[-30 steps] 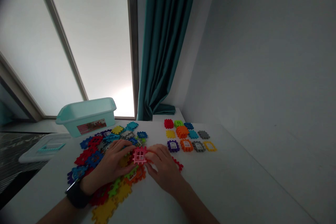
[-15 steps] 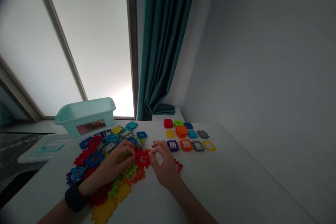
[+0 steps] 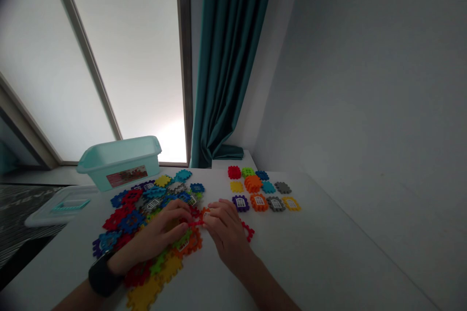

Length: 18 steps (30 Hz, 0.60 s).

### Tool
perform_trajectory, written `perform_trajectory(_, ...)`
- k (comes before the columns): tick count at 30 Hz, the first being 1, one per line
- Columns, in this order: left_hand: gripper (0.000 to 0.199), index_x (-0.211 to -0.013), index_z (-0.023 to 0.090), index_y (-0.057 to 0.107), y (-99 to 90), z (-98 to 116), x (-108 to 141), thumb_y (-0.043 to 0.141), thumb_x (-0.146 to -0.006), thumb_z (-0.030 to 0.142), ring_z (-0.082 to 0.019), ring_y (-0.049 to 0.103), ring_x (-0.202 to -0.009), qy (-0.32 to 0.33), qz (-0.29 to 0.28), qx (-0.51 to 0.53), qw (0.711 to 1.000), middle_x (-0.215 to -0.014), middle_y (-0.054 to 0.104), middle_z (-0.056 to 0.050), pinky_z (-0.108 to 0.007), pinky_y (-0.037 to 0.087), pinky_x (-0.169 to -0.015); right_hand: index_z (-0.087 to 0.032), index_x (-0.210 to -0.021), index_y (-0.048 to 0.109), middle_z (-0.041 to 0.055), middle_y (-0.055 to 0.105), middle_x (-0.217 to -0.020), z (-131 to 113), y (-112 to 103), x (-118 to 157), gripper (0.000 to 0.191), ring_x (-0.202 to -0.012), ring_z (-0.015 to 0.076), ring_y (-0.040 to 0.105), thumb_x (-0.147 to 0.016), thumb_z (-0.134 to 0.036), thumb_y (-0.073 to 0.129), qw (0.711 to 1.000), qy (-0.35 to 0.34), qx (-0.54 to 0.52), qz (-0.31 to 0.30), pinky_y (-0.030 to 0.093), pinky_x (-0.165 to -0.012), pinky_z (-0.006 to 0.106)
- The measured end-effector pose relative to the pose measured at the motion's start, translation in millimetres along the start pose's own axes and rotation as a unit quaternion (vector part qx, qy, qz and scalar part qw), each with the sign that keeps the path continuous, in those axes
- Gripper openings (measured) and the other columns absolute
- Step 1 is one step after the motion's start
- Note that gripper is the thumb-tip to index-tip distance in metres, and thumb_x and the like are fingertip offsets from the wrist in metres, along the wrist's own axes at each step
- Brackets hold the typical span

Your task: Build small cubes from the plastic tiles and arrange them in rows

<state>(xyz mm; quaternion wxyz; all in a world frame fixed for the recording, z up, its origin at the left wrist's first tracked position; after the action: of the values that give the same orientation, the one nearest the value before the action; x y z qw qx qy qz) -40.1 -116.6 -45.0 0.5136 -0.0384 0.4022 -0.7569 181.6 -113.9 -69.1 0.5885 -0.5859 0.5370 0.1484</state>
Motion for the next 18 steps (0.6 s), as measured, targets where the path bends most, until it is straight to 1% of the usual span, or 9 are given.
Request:
perform_trajectory(5, 0.021, -0.108, 0.025, 0.068, -2.1, 2.3, 2.4, 0.049, -0.1, 0.031, -0.022, 0.062, -0.111, 0.015, -0.034, 0.028, 0.999, -0.118, 0.064, -0.008, -0.036, 0.052, -0.099, -0.026, -0.111, 0.06, 0.0041, 0.069, -0.095, -6.3, -5.0, 0.7, 0.025, -0.11, 0.0207, 0.066, -0.098, -0.008, 0.048, 0.998, -0.054, 0.039, -0.007, 0.049, -0.106, 0.049)
perform_trajectory(8, 0.02, -0.11, 0.025, 0.066, -2.8, 2.6, 2.8, 0.051, -0.098, 0.03, -0.021, 0.061, -0.114, 0.028, -0.055, 0.052, 0.997, -0.12, 0.062, -0.008, -0.036, 0.051, -0.101, -0.028, -0.114, 0.06, 0.0037, 0.07, -0.097, -9.0, -6.4, 1.5, 0.029, -0.112, 0.0207, 0.066, -0.098, -0.007, 0.048, 0.997, -0.06, 0.052, -0.018, 0.048, -0.108, 0.05)
perform_trajectory(10, 0.017, -0.108, 0.025, 0.065, -2.4, 0.9, 2.5, 0.055, -0.096, 0.029, -0.022, 0.061, -0.112, 0.036, -0.049, 0.036, 0.997, -0.12, 0.062, -0.008, -0.036, 0.052, -0.1, -0.029, -0.114, 0.06, 0.0034, 0.069, -0.097, -8.7, -5.9, 1.1, 0.029, -0.113, 0.0212, 0.066, -0.098, -0.008, 0.049, 0.997, -0.055, 0.049, -0.021, 0.048, -0.108, 0.05)
perform_trajectory(12, 0.018, -0.107, 0.023, 0.064, -1.8, -3.1, 2.3, 0.063, -0.09, 0.028, -0.024, 0.06, -0.112, 0.039, -0.005, -0.013, 0.999, -0.119, 0.061, -0.009, -0.038, 0.052, -0.099, -0.028, -0.113, 0.06, 0.0044, 0.069, -0.1, -6.5, -4.3, 0.2, 0.025, -0.112, 0.022, 0.066, -0.098, -0.011, 0.051, 0.998, -0.038, 0.039, -0.032, 0.05, -0.105, 0.049)
perform_trajectory(15, 0.032, -0.107, 0.022, 0.062, -0.5, -10.9, 2.8, 0.074, -0.078, 0.028, -0.03, 0.056, -0.115, 0.059, 0.087, -0.12, 0.987, -0.121, 0.059, -0.012, -0.046, 0.049, -0.1, -0.025, -0.111, 0.06, 0.0087, 0.067, -0.112, -1.3, -0.5, -0.1, 0.017, -0.113, 0.0238, 0.064, -0.097, -0.018, 0.054, 0.998, 0.008, 0.032, -0.062, 0.054, -0.1, 0.046)
perform_trajectory(16, 0.035, -0.108, 0.022, 0.062, -0.1, -13.1, 3.1, 0.076, -0.076, 0.029, -0.032, 0.055, -0.115, 0.073, 0.108, -0.151, 0.98, -0.122, 0.058, -0.012, -0.048, 0.048, -0.101, -0.025, -0.112, 0.06, 0.01, 0.066, -0.117, 0.3, 0.7, 0.3, 0.017, -0.115, 0.0244, 0.063, -0.097, -0.019, 0.054, 0.997, 0.022, 0.031, -0.07, 0.055, -0.099, 0.045)
perform_trajectory(18, 0.039, -0.111, 0.021, 0.062, 0.8, -16.4, 3.8, 0.076, -0.076, 0.03, -0.033, 0.055, -0.115, 0.103, 0.13, -0.194, 0.967, -0.122, 0.057, -0.014, -0.049, 0.047, -0.101, -0.025, -0.116, 0.058, 0.0112, 0.064, -0.124, 2.8, 2.5, 1.6, 0.02, -0.119, 0.0249, 0.061, -0.097, -0.02, 0.054, 0.996, 0.039, 0.025, -0.077, 0.055, -0.1, 0.045)
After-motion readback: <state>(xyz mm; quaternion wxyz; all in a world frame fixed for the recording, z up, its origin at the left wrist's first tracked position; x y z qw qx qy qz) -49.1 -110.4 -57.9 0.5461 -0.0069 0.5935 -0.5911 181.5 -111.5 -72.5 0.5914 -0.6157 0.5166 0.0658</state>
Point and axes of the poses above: each hand's wrist, its own x-axis away from the middle knuckle, its own y-axis out of the palm, z = x × y, the point moved 1 cm from there along -x, towards the middle knuckle
